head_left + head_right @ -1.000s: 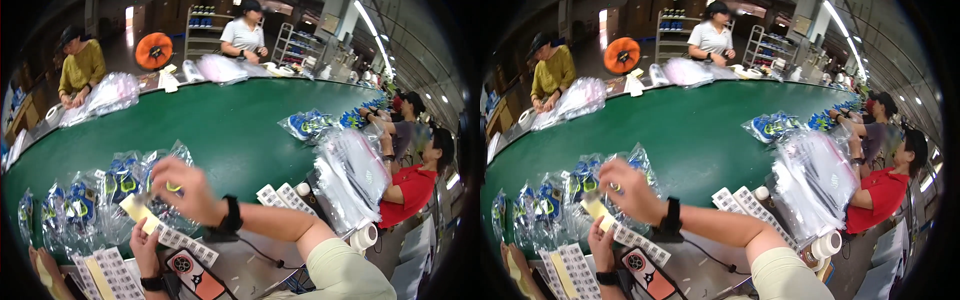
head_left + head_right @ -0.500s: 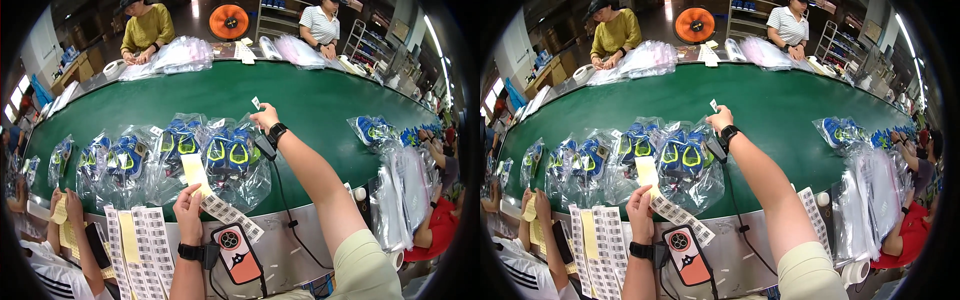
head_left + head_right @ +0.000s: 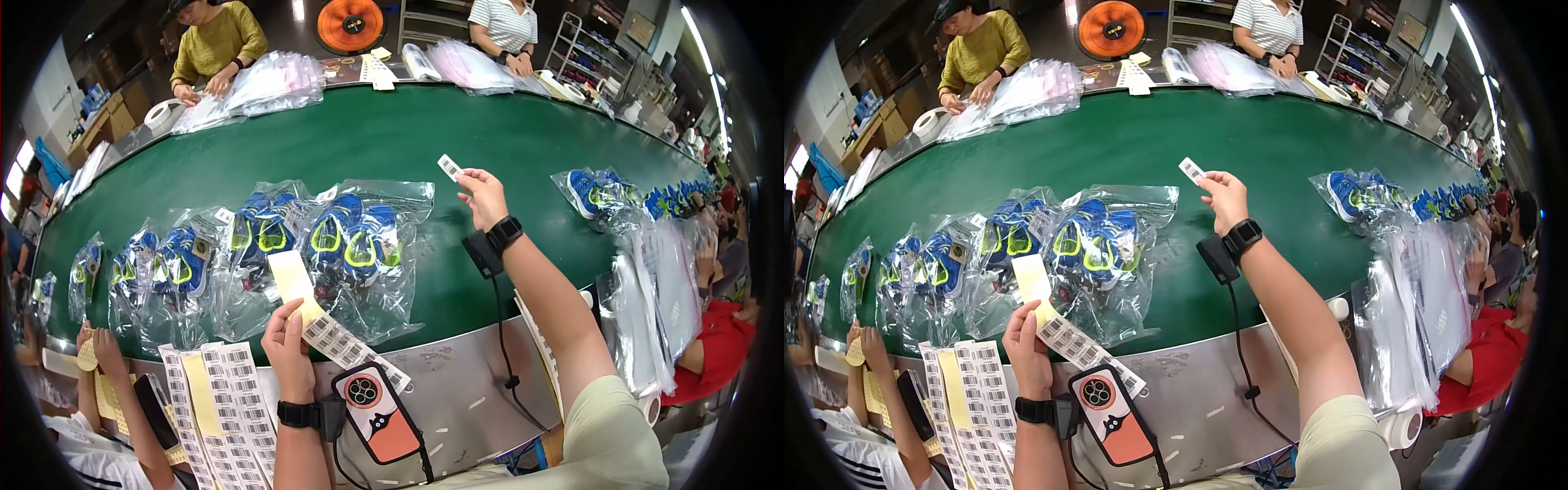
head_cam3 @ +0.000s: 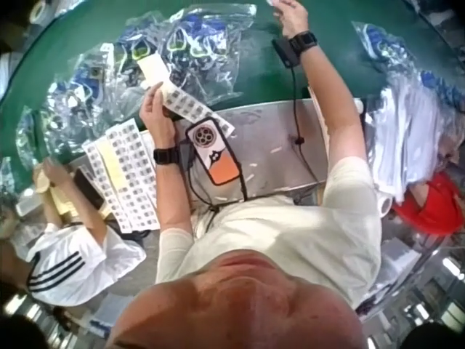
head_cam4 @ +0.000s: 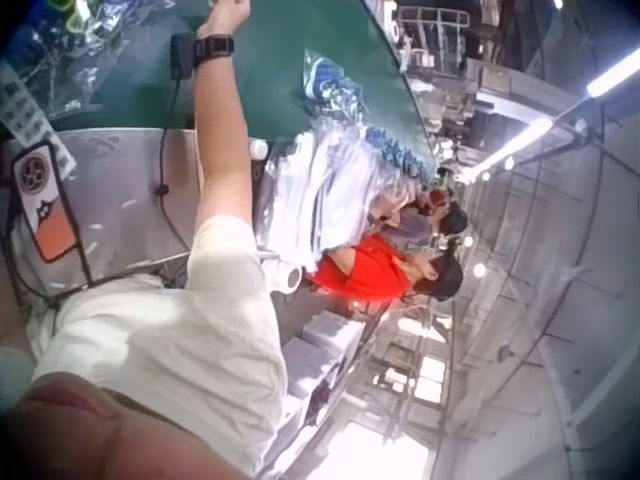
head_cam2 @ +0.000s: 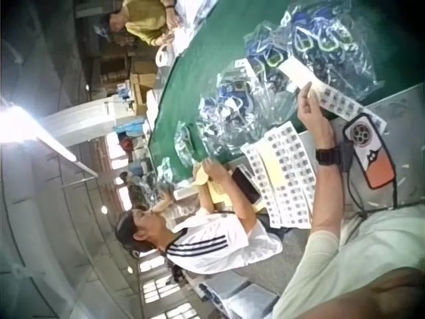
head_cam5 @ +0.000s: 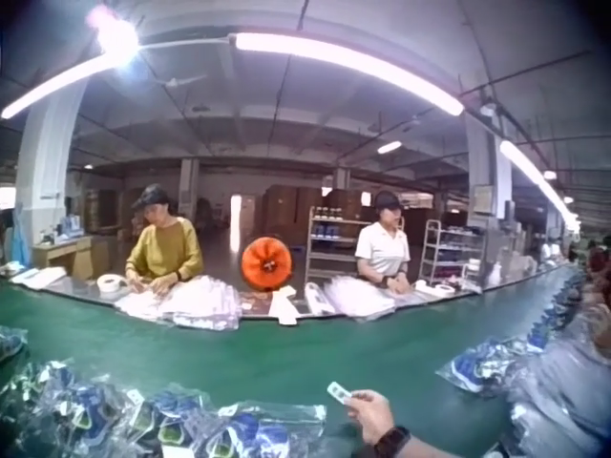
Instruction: Apply labels to bagged shoes on an assembly line.
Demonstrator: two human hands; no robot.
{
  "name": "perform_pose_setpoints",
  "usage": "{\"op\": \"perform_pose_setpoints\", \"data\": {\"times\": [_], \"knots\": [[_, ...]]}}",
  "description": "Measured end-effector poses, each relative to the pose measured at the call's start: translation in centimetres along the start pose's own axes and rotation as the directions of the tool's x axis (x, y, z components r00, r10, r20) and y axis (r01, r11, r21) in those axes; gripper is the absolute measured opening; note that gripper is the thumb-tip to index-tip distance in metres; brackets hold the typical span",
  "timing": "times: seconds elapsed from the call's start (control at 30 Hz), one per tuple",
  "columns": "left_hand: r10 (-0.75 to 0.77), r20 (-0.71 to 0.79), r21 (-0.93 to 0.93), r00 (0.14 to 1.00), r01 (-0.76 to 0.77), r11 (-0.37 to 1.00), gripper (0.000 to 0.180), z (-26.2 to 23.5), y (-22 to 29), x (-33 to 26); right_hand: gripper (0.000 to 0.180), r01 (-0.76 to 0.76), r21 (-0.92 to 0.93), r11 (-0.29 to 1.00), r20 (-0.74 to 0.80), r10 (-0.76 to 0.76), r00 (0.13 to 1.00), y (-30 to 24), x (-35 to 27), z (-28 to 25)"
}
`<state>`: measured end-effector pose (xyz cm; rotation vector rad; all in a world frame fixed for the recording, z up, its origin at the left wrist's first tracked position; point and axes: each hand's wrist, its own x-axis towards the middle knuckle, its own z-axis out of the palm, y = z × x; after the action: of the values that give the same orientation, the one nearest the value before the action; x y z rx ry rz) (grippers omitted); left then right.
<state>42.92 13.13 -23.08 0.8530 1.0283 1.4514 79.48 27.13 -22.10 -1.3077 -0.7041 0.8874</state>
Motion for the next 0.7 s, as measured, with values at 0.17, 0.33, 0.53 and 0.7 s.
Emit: {"op": "perform_pose_setpoints", "data": {"times": [0.17,0.33,0.53,0.7], "knots": [[0.012,0.025,-0.047,1.000,-0.011,0.999,0.022,0.1,0.6,-0.4,0.010,-0.238,-0.157,0.959,0.211,0.268,0.940,-0.1,1.5,2.3],[0.017,0.034,-0.056,0.999,-0.015,0.998,0.022,0.0,0.3,-0.2,0.008,-0.335,-0.244,0.910,0.188,0.383,0.904,1.4,3.5,3.5],[0.028,0.031,-0.028,0.999,-0.027,0.999,0.025,0.4,0.0,0.0,0.005,-0.312,-0.318,0.895,0.076,0.352,0.933,3.3,4.2,4.8],[0.018,0.055,-0.010,0.998,-0.017,1.000,0.026,0.6,-0.3,0.0,0.016,-0.053,-0.546,0.836,0.048,0.094,0.994,3.0,2.4,5.3]]}}
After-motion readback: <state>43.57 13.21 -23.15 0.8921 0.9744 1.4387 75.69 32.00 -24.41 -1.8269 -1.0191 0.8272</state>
